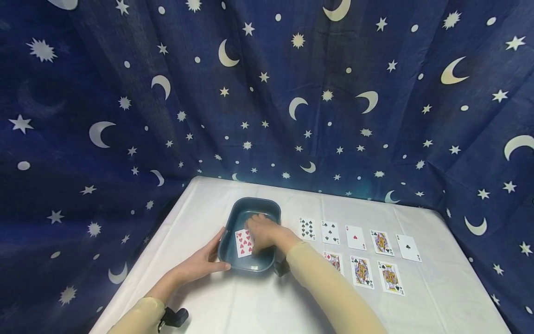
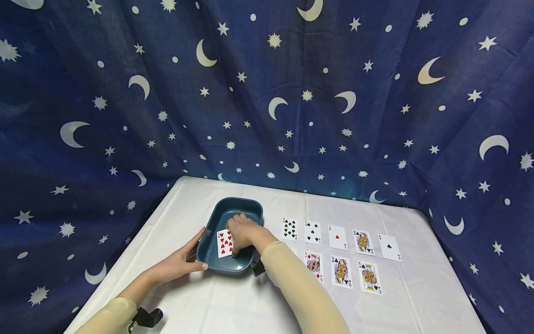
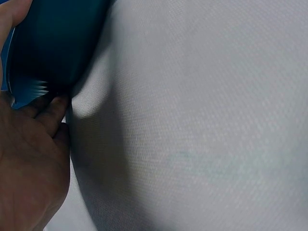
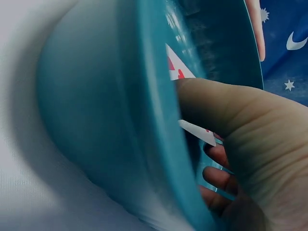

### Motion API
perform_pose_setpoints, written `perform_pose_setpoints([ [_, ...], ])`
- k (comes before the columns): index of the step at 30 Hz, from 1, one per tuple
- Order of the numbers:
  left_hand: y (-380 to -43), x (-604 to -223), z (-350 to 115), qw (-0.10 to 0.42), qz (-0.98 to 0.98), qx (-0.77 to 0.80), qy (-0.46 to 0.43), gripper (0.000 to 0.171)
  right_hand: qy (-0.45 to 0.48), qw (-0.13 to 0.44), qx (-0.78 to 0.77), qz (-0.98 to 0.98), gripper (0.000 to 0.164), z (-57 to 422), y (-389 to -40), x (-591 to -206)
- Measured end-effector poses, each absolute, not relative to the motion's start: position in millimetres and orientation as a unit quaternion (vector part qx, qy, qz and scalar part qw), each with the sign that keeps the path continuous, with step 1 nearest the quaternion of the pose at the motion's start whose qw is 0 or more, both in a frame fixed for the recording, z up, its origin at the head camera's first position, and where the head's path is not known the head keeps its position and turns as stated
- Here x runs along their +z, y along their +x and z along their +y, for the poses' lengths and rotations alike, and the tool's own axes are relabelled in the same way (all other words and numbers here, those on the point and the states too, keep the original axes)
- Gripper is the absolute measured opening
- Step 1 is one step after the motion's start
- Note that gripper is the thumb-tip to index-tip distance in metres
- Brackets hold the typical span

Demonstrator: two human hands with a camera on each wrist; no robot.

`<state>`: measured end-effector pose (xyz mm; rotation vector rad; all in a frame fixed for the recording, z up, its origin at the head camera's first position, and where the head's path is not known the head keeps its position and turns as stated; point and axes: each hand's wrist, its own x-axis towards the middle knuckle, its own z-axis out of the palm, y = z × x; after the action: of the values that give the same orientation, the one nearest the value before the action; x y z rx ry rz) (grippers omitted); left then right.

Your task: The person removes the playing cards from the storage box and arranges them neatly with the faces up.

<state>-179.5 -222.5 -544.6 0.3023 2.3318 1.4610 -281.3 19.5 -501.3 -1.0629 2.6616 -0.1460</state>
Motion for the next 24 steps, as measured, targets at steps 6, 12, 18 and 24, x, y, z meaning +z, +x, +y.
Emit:
perform_pose_setpoints([
  [6,-180,-546,-223,0.186,0.831,0.514,0.105,0.112,-0.367,0.131,-0.044,0.92,0.088,20,-278,-500],
  [12,-180,-546,-222,0.182,0.827,0.519,0.117,0.111,-0.375,0.123,-0.032,0.918,0.093,22,-279,-501],
  [18,-181,-546,-222,0.179,0.822,0.526,0.126,0.111,-0.384,0.1,-0.057,0.916,0.089,35,-282,-489],
  [24,-181,-548,-222,0.179,0.821,0.528,0.124,0.113,-0.369,0.082,-0.091,0.921,0.089,60,-282,-471],
])
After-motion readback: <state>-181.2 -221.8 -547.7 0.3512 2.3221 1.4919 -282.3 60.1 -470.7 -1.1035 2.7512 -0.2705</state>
